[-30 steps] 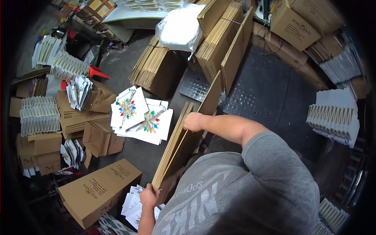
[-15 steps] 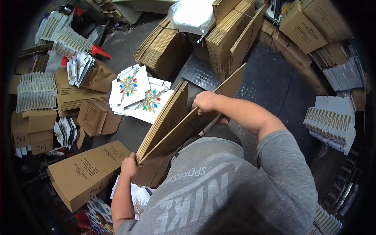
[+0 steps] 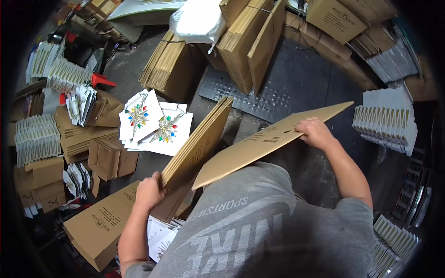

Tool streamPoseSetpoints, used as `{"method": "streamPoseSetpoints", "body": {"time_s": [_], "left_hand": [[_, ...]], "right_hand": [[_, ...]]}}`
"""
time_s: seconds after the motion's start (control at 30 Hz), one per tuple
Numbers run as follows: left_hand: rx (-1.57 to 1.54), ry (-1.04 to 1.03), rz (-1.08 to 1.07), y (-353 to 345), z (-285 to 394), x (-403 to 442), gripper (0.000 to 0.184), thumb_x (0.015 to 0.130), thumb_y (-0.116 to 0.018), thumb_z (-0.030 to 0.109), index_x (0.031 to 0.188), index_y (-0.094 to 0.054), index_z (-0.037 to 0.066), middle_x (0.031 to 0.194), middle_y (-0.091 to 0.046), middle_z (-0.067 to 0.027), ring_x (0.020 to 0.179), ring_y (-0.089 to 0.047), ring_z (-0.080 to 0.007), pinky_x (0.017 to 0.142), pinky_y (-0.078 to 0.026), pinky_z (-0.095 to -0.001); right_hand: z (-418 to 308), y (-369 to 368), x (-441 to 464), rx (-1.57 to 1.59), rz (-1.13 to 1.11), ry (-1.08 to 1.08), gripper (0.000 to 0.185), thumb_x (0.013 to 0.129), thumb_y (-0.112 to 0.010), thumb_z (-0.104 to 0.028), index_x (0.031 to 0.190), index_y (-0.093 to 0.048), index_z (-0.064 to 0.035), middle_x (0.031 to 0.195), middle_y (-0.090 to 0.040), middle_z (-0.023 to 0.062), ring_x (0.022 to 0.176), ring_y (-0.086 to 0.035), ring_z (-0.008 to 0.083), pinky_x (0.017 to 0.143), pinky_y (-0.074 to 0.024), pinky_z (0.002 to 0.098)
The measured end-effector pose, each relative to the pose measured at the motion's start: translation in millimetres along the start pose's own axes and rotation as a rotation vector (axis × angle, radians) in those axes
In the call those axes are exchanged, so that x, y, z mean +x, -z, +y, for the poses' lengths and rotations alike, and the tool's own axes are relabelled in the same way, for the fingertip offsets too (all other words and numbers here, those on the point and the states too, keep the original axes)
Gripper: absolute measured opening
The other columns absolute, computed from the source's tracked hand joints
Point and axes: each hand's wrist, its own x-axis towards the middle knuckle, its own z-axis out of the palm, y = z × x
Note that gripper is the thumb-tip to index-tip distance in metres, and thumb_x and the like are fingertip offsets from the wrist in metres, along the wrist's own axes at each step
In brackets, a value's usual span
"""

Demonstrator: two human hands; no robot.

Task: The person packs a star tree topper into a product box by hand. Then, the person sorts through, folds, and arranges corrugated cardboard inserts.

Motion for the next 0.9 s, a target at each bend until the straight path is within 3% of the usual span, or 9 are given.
{"method": "streamPoseSetpoints", "body": {"time_s": [0.23,0.47,0.7,0.77,0.87,0.9], "left_hand": [[0.192,-0.163,-0.007,51.0,90.0,48.8,0.037,0.082,-0.075,0.021,0.113,-0.066,0.005,0.097,-0.076,-0.0210,0.082,-0.072,-0.0461,0.076,-0.058,-0.0517],[0.475,-0.261,0.000,111.1,248.6,115.4,0.038,0.081,-0.075,0.025,0.112,-0.068,0.006,0.094,-0.076,-0.0215,0.080,-0.072,-0.0453,0.072,-0.059,-0.0517],[0.596,-0.408,0.040,121.9,426.0,203.9,0.031,0.082,-0.069,0.023,0.110,-0.074,0.008,0.093,-0.077,-0.0197,0.081,-0.075,-0.0424,0.072,-0.060,-0.0523],[0.662,-0.508,0.065,131.1,473.8,213.7,0.030,0.077,-0.071,0.022,0.102,-0.074,0.006,0.088,-0.077,-0.0204,0.079,-0.074,-0.0448,0.068,-0.060,-0.0511],[0.787,-0.561,0.035,138.9,543.8,230.5,0.025,0.078,-0.070,0.021,0.095,-0.077,0.004,0.087,-0.077,-0.0198,0.077,-0.075,-0.0425,0.067,-0.060,-0.0494],[0.793,-0.698,0.085,140.9,564.1,238.9,0.025,0.080,-0.069,0.021,0.094,-0.079,0.003,0.088,-0.078,-0.0188,0.076,-0.075,-0.0406,0.067,-0.060,-0.0481]], "right_hand": [[82.7,-8.0,-127.5,-0.013,0.018,-0.321,0.013,0.079,-0.076,-0.014,0.088,-0.068,-0.0090,0.093,-0.069,0.0059,0.090,-0.067,0.0320,0.081,-0.0539,0.0424],[157.0,-19.6,-218.6,-0.007,0.002,-0.477,0.012,0.082,-0.076,-0.015,0.089,-0.068,-0.0097,0.093,-0.069,0.0050,0.092,-0.068,0.0303,0.083,-0.0551,0.0416],[219.4,-37.8,-240.1,0.183,0.072,-0.373,0.015,0.084,-0.077,-0.022,0.087,-0.068,-0.0098,0.092,-0.069,0.0047,0.091,-0.068,0.0301,0.083,-0.0555,0.0424],[232.6,-40.1,-240.8,0.253,0.078,-0.335,0.016,0.084,-0.077,-0.023,0.087,-0.068,-0.0100,0.092,-0.069,0.0046,0.091,-0.068,0.0301,0.082,-0.0556,0.0427],[238.3,-49.0,-227.7,0.276,0.132,-0.286,0.016,0.085,-0.077,-0.023,0.085,-0.067,-0.0101,0.089,-0.068,0.0048,0.089,-0.069,0.0309,0.081,-0.0557,0.0436],[240.1,-53.6,-221.0,0.328,0.190,-0.236,0.018,0.084,-0.078,-0.022,0.083,-0.065,-0.0092,0.087,-0.067,0.0054,0.086,-0.068,0.0316,0.079,-0.0550,0.0435]]}}
